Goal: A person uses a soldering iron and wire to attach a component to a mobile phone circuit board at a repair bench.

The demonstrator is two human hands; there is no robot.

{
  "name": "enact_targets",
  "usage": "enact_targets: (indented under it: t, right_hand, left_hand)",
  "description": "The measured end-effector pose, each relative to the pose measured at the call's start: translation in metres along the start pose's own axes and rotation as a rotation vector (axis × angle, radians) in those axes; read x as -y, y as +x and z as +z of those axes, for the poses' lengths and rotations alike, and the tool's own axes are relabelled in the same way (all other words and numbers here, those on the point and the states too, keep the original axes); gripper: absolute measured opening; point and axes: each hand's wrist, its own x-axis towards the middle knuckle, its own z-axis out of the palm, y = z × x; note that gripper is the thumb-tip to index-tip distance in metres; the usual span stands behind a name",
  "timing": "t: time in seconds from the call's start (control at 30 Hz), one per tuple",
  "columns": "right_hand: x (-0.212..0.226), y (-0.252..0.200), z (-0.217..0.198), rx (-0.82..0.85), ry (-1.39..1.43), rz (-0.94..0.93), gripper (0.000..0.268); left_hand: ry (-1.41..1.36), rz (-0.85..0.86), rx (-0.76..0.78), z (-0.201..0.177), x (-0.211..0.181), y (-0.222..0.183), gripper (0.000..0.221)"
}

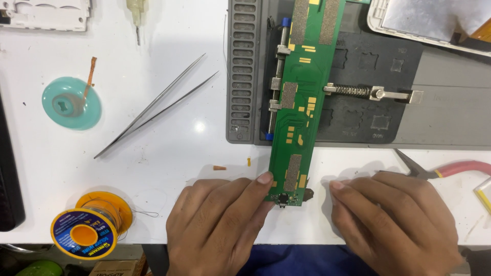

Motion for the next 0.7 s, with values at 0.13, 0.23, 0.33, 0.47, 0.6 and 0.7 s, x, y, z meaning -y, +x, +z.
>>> enact_targets:
  t: [0.13,0.23,0.33,0.47,0.6,0.7]
  right_hand:
    - [0.001,-0.003,0.004,-0.051,0.013,0.089,0.024]
    - [0.001,0.003,0.003,-0.020,0.017,0.059,0.034]
    - [0.006,0.008,0.006,-0.004,0.031,0.065,0.038]
    - [0.013,0.019,0.007,0.015,0.110,0.079,0.037]
    - [0.011,0.016,0.006,0.068,0.117,0.082,0.032]
    - [0.013,0.017,0.006,0.080,0.114,0.116,0.026]
  left_hand:
    - [-0.006,-0.008,-0.002,0.000,0.000,0.002,0.019]
    - [0.004,-0.005,-0.006,0.000,-0.001,0.005,0.020]
    - [0.014,-0.012,-0.009,0.000,-0.002,0.006,0.020]
    - [0.026,-0.057,0.012,-0.002,-0.004,0.005,0.020]
    - [0.034,-0.076,0.006,-0.001,-0.005,0.006,0.018]
    - [0.037,-0.089,-0.015,0.000,-0.005,0.007,0.016]
